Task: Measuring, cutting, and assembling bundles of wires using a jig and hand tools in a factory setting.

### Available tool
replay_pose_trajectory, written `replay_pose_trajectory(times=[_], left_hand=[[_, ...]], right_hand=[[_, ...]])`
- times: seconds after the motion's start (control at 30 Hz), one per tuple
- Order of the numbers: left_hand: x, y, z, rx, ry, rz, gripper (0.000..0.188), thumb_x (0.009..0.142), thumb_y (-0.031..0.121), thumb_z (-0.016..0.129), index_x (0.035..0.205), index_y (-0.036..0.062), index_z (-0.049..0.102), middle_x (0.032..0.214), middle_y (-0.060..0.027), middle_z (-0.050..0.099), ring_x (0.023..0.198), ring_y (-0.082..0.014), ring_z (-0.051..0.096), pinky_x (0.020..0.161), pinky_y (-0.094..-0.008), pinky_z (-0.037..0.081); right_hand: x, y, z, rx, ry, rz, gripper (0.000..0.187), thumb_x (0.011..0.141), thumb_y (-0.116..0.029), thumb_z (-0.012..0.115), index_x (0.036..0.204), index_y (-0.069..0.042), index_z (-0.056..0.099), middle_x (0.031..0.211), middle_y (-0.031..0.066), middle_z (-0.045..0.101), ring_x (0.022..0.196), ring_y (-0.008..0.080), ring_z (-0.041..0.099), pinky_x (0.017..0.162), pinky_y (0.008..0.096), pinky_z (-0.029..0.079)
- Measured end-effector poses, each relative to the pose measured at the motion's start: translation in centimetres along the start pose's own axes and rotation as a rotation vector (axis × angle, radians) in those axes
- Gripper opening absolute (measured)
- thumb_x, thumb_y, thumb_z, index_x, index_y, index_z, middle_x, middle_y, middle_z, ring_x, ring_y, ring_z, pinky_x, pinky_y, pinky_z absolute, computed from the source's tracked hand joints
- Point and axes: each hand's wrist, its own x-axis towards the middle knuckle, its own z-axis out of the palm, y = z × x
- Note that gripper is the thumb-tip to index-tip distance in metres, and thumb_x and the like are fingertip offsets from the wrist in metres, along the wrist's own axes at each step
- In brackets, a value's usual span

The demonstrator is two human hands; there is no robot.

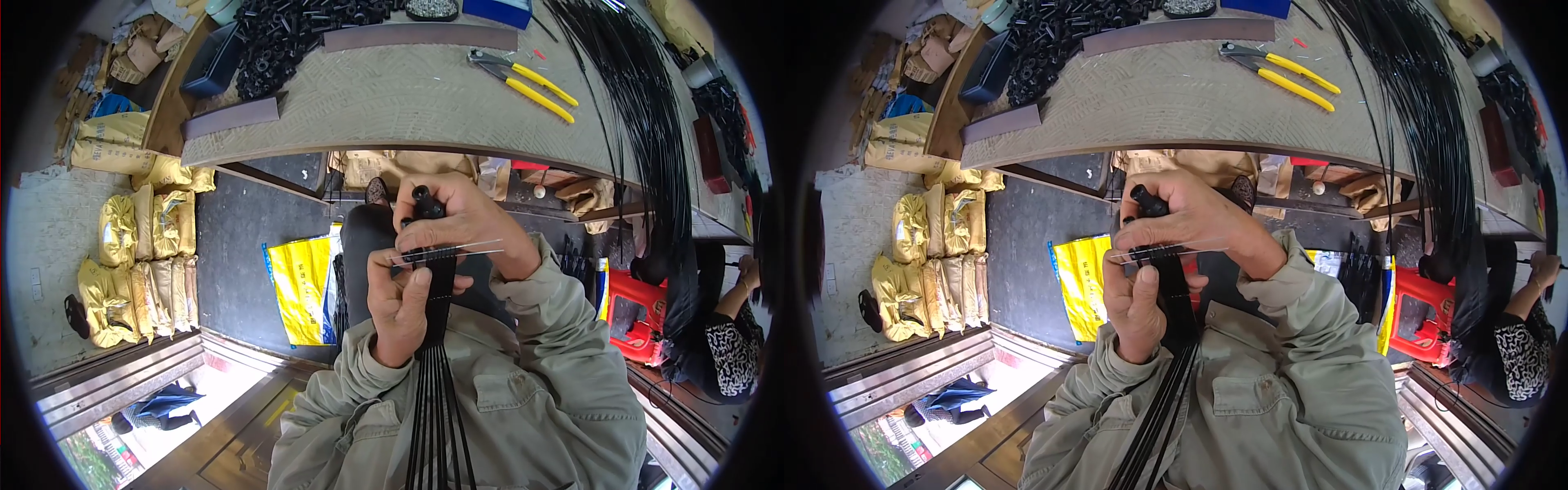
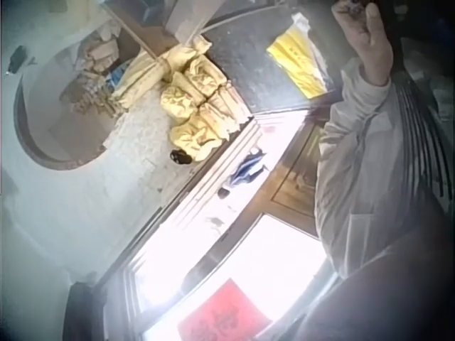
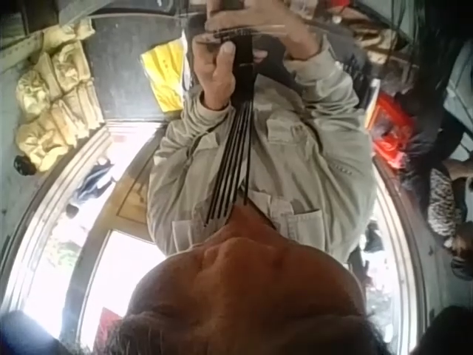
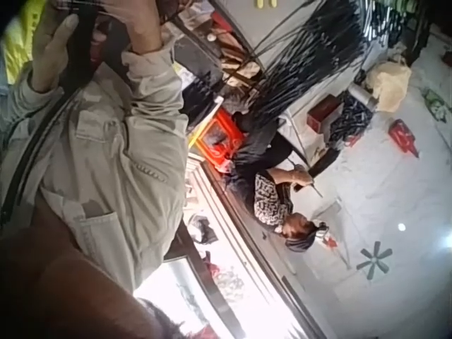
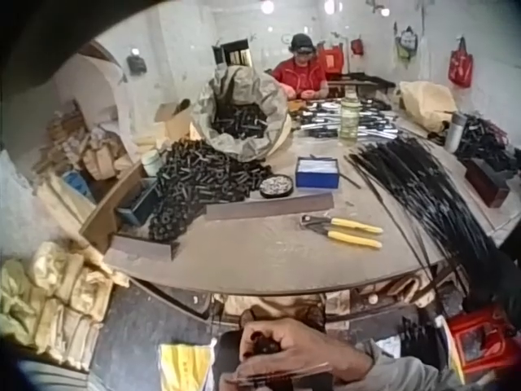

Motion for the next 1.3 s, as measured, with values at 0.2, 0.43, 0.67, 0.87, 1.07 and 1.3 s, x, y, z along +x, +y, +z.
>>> replay_pose_trajectory(times=[0.2, 0.43, 0.67, 0.87, 1.07, 1.3], left_hand=[[0.1, 0.4, 0.2, 0.053, 0.023, 0.018, 0.025, 0.092, 0.006, 0.042, 0.111, 0.0038, 0.026, 0.099, -0.0261, 0.058, 0.082, -0.0292, 0.064, 0.071, -0.0348, 0.054], [0.8, 0.3, 0.2, -0.022, 0.115, 0.079, 0.027, 0.092, 0.006, 0.043, 0.115, 0.002, 0.029, 0.095, -0.0216, 0.059, 0.08, -0.0267, 0.065, 0.071, -0.0324, 0.054], [1.1, 0.2, 0.0, -0.003, 0.198, 0.165, 0.026, 0.092, 0.005, 0.044, 0.114, 0.0023, 0.031, 0.09, -0.0183, 0.059, 0.077, -0.0247, 0.065, 0.068, -0.0301, 0.053], [0.8, -0.1, 0.2, 0.026, 0.178, 0.208, 0.025, 0.092, 0.006, 0.044, 0.114, 0.0046, 0.034, 0.096, -0.0206, 0.059, 0.077, -0.0235, 0.063, 0.07, -0.0324, 0.052], [0.4, -0.2, 0.0, -0.004, 0.159, 0.189, 0.024, 0.092, 0.007, 0.043, 0.114, 0.0058, 0.034, 0.096, -0.0221, 0.059, 0.077, -0.024, 0.062, 0.071, -0.0339, 0.052], [0.5, 0.0, 0.2, 0.048, 0.168, 0.177, 0.024, 0.092, 0.006, 0.045, 0.113, 0.0045, 0.034, 0.095, -0.0213, 0.059, 0.079, -0.0252, 0.062, 0.072, -0.0347, 0.052]], right_hand=[[0.1, 0.0, -0.1, -0.012, 0.012, -0.021, 0.019, 0.072, -0.013, 0.071, 0.076, -0.004, 0.055, 0.073, -0.0012, 0.056, 0.068, 0.0051, 0.05, 0.061, 0.0213, 0.039], [-1.6, 5.6, 0.5, 0.364, 0.742, -0.166, 0.033, 0.093, -0.025, 0.046, 0.07, -0.002, 0.054, 0.069, 0.0016, 0.051, 0.058, 0.0079, 0.045, 0.052, 0.0227, 0.037], [-5.0, 4.0, 4.3, 0.377, 0.82, -0.306, 0.035, 0.094, -0.022, 0.042, 0.08, 0.005, 0.06, 0.071, 0.0069, 0.051, 0.055, 0.0092, 0.045, 0.047, 0.0232, 0.035], [-5.1, 4.2, 4.3, 0.185, 0.7, -0.297, 0.018, 0.086, -0.008, 0.053, 0.087, 0.007, 0.061, 0.074, 0.0086, 0.054, 0.053, 0.0097, 0.047, 0.049, 0.0231, 0.042], [-4.9, 3.4, 5.2, 0.207, 0.742, -0.321, 0.016, 0.085, -0.008, 0.055, 0.088, 0.007, 0.061, 0.074, 0.0094, 0.056, 0.054, 0.0101, 0.05, 0.05, 0.0219, 0.046], [-4.9, 3.8, 4.7, 0.211, 0.72, -0.332, 0.017, 0.085, -0.01, 0.055, 0.092, 0.005, 0.06, 0.075, 0.0109, 0.058, 0.052, 0.0091, 0.048, 0.047, 0.0229, 0.045]])
